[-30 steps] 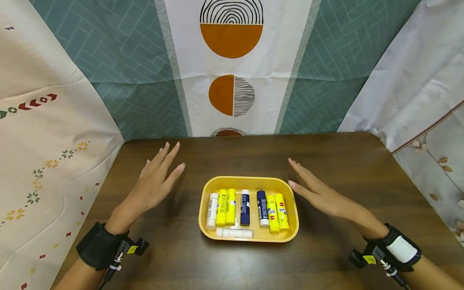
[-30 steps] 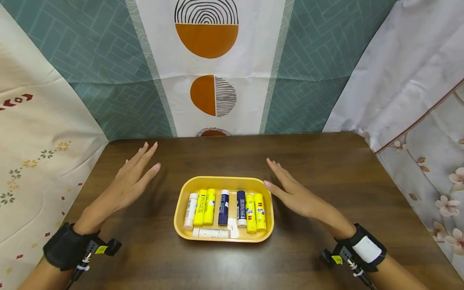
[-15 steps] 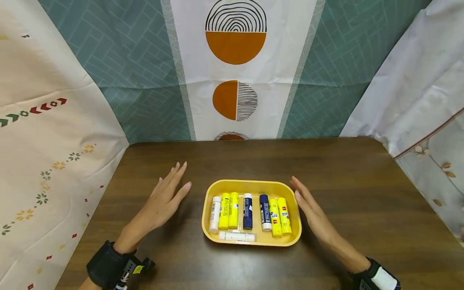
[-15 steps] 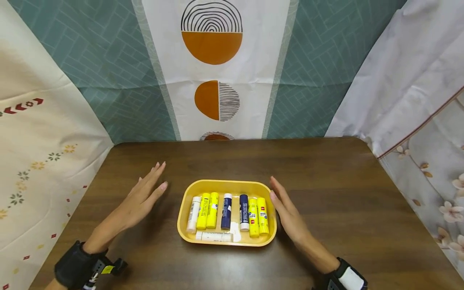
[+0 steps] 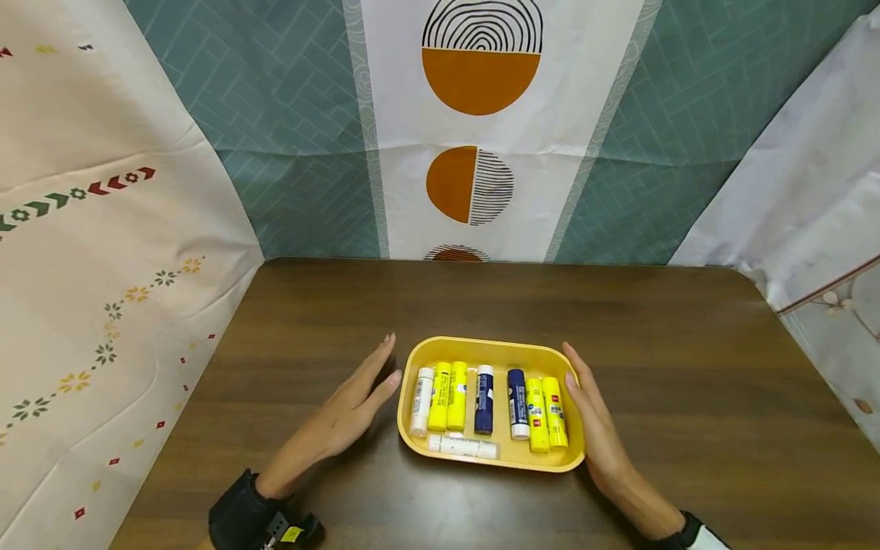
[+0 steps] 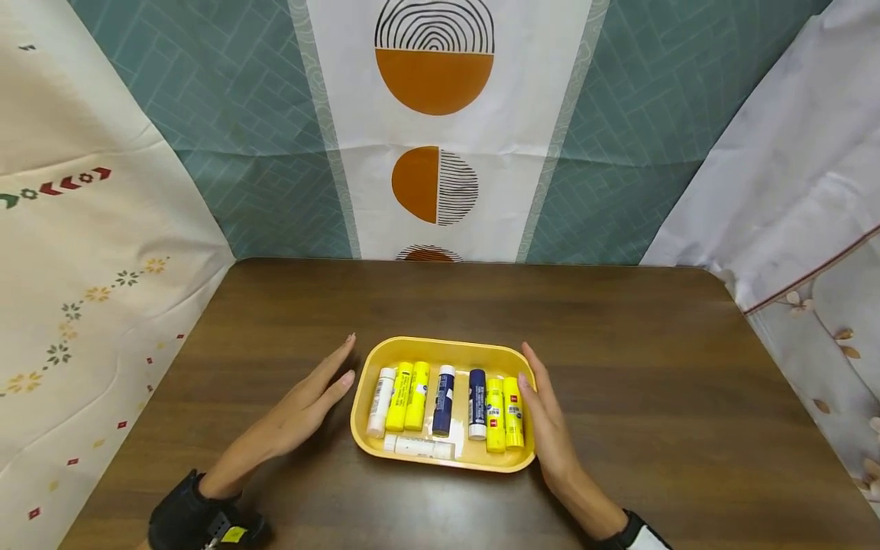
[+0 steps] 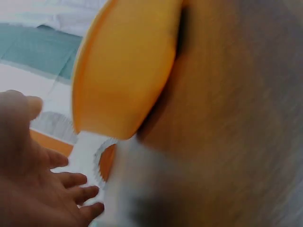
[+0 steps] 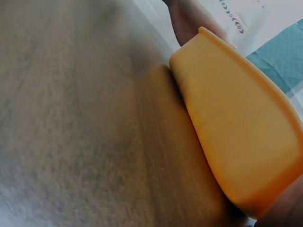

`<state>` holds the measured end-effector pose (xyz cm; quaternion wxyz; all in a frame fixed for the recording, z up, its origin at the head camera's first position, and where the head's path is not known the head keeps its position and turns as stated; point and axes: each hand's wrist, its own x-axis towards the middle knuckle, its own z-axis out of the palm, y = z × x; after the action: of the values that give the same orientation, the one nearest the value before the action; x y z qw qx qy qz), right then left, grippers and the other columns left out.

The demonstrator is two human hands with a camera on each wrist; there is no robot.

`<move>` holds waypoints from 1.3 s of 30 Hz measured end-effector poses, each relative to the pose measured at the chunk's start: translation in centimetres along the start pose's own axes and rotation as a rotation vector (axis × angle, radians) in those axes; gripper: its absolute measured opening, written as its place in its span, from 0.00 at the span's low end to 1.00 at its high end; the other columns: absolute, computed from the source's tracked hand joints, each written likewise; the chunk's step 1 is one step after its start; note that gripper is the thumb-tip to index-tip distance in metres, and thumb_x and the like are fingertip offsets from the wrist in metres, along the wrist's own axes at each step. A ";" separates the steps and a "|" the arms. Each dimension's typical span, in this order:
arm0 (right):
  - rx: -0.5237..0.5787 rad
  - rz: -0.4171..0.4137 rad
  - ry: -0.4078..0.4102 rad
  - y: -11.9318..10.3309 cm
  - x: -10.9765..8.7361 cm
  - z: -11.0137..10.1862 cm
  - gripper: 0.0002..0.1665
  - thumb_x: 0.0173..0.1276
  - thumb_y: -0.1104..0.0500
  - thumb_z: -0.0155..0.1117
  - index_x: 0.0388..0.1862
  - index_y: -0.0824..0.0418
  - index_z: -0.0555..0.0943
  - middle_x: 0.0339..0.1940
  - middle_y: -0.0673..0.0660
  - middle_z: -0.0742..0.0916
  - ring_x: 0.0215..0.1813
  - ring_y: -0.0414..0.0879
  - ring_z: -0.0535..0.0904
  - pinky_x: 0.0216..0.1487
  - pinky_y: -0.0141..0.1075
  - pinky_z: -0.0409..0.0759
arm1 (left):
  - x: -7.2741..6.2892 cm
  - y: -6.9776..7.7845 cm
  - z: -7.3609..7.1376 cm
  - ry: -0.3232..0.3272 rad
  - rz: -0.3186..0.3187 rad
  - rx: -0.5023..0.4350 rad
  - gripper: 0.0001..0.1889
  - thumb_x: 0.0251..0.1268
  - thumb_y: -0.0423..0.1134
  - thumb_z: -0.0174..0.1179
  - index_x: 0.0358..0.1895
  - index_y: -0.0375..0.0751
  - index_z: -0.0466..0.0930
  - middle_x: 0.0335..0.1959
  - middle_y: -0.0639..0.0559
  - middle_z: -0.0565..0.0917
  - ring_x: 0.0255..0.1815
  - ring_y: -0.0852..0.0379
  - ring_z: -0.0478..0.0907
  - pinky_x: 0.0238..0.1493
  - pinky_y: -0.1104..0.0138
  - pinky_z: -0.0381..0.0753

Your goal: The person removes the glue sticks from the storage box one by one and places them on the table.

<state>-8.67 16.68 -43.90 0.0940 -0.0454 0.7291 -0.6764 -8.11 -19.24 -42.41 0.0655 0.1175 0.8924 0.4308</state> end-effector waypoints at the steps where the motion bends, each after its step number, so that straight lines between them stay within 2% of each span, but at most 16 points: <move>1: -0.003 -0.005 0.007 0.1 0.1 0.0 0.34 0.85 0.45 0.36 0.85 0.43 0.44 0.85 0.53 0.48 0.82 0.58 0.42 0.76 0.70 0.39 | 0.0 0.0 0.4 -0.001 -0.005 -0.029 0.35 0.82 0.58 0.42 0.83 0.57 0.41 0.84 0.52 0.46 0.83 0.48 0.43 0.79 0.42 0.45; 6: -0.004 -0.001 0.018 0.8 0.2 0.4 0.34 0.85 0.45 0.37 0.85 0.46 0.46 0.85 0.51 0.49 0.83 0.58 0.42 0.76 0.69 0.38 | -0.6 -0.4 2.4 -0.004 -0.001 -0.187 0.34 0.82 0.52 0.47 0.83 0.55 0.44 0.83 0.57 0.48 0.82 0.53 0.46 0.79 0.46 0.50; 8: 0.009 0.012 0.015 1.1 0.0 0.5 0.33 0.85 0.45 0.36 0.84 0.45 0.47 0.84 0.52 0.50 0.82 0.57 0.43 0.77 0.68 0.39 | -1.0 -0.6 3.2 -0.009 0.006 -0.264 0.35 0.82 0.49 0.49 0.83 0.53 0.44 0.83 0.56 0.49 0.82 0.54 0.48 0.79 0.52 0.52; 13: 0.040 0.013 0.027 1.3 -1.0 0.0 0.32 0.85 0.44 0.36 0.84 0.44 0.48 0.84 0.52 0.52 0.81 0.54 0.48 0.78 0.65 0.41 | -1.1 -0.4 4.8 -0.010 0.028 -0.476 0.39 0.78 0.45 0.56 0.83 0.55 0.44 0.83 0.53 0.49 0.81 0.55 0.51 0.74 0.75 0.56; 16: 0.041 0.008 0.043 0.8 -1.7 -0.3 0.32 0.85 0.45 0.36 0.84 0.43 0.48 0.83 0.51 0.53 0.81 0.53 0.49 0.79 0.64 0.42 | -1.1 0.0 5.2 -0.011 0.052 -0.573 0.40 0.77 0.40 0.57 0.83 0.54 0.44 0.83 0.52 0.48 0.82 0.55 0.49 0.72 0.80 0.55; 22: 0.061 0.030 0.069 -0.2 -3.3 -0.7 0.32 0.85 0.47 0.36 0.84 0.41 0.48 0.83 0.49 0.51 0.80 0.52 0.48 0.79 0.62 0.42 | -1.5 1.1 5.4 -0.072 0.070 -0.653 0.39 0.76 0.31 0.53 0.83 0.51 0.44 0.83 0.52 0.49 0.82 0.55 0.48 0.73 0.79 0.54; 24: 0.073 0.036 0.049 -0.5 -3.7 -0.9 0.32 0.85 0.46 0.35 0.84 0.40 0.47 0.83 0.48 0.52 0.80 0.51 0.49 0.79 0.61 0.43 | -1.8 1.4 5.4 -0.080 0.071 -0.664 0.39 0.76 0.30 0.52 0.83 0.51 0.45 0.82 0.50 0.51 0.81 0.53 0.50 0.73 0.77 0.57; 27: 0.048 0.026 -0.011 -1.1 -3.6 -1.3 0.32 0.85 0.48 0.37 0.84 0.42 0.48 0.84 0.49 0.53 0.81 0.53 0.50 0.79 0.60 0.46 | -2.7 1.6 5.0 -0.053 0.048 -0.656 0.38 0.74 0.28 0.51 0.82 0.53 0.48 0.81 0.49 0.54 0.80 0.51 0.54 0.70 0.76 0.64; 29: -0.041 -0.008 -0.035 -1.7 -3.2 -1.9 0.32 0.85 0.49 0.41 0.84 0.44 0.51 0.83 0.51 0.57 0.80 0.55 0.53 0.79 0.60 0.50 | -3.5 1.7 4.6 -0.028 0.033 -0.648 0.39 0.72 0.26 0.51 0.82 0.52 0.50 0.81 0.48 0.55 0.79 0.50 0.55 0.69 0.76 0.65; 32: -0.238 -0.127 0.001 -3.6 -2.3 -3.0 0.31 0.83 0.53 0.49 0.82 0.47 0.58 0.79 0.55 0.66 0.78 0.55 0.61 0.77 0.45 0.62 | -4.5 1.8 4.3 -0.006 0.008 -0.622 0.39 0.71 0.25 0.51 0.82 0.50 0.49 0.81 0.47 0.55 0.80 0.51 0.55 0.69 0.78 0.64; 35: -0.401 -0.282 0.076 -6.3 -1.7 -3.8 0.30 0.81 0.60 0.54 0.79 0.49 0.65 0.75 0.55 0.73 0.74 0.52 0.67 0.69 0.28 0.70 | -4.8 2.0 4.1 -0.004 0.010 -0.601 0.40 0.70 0.25 0.51 0.82 0.50 0.49 0.81 0.46 0.54 0.79 0.50 0.55 0.69 0.78 0.62; 37: -0.465 -0.379 0.098 -8.2 -1.4 -4.0 0.31 0.78 0.64 0.57 0.77 0.52 0.67 0.73 0.54 0.75 0.73 0.49 0.69 0.66 0.25 0.71 | -4.8 2.1 4.1 -0.003 0.014 -0.596 0.40 0.71 0.25 0.51 0.82 0.52 0.49 0.81 0.48 0.55 0.79 0.51 0.56 0.69 0.78 0.63; 39: -0.522 -0.430 0.094 -9.9 -1.4 -3.8 0.31 0.77 0.65 0.59 0.76 0.52 0.69 0.72 0.52 0.75 0.71 0.46 0.71 0.64 0.25 0.73 | -4.6 2.3 4.0 0.001 0.029 -0.589 0.41 0.70 0.24 0.51 0.82 0.54 0.49 0.81 0.49 0.55 0.79 0.51 0.56 0.70 0.78 0.62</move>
<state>-8.65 19.89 -33.65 -0.0992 -0.1894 0.8549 -0.4727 -2.41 -16.06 -43.05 0.0905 0.1058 0.7271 0.6722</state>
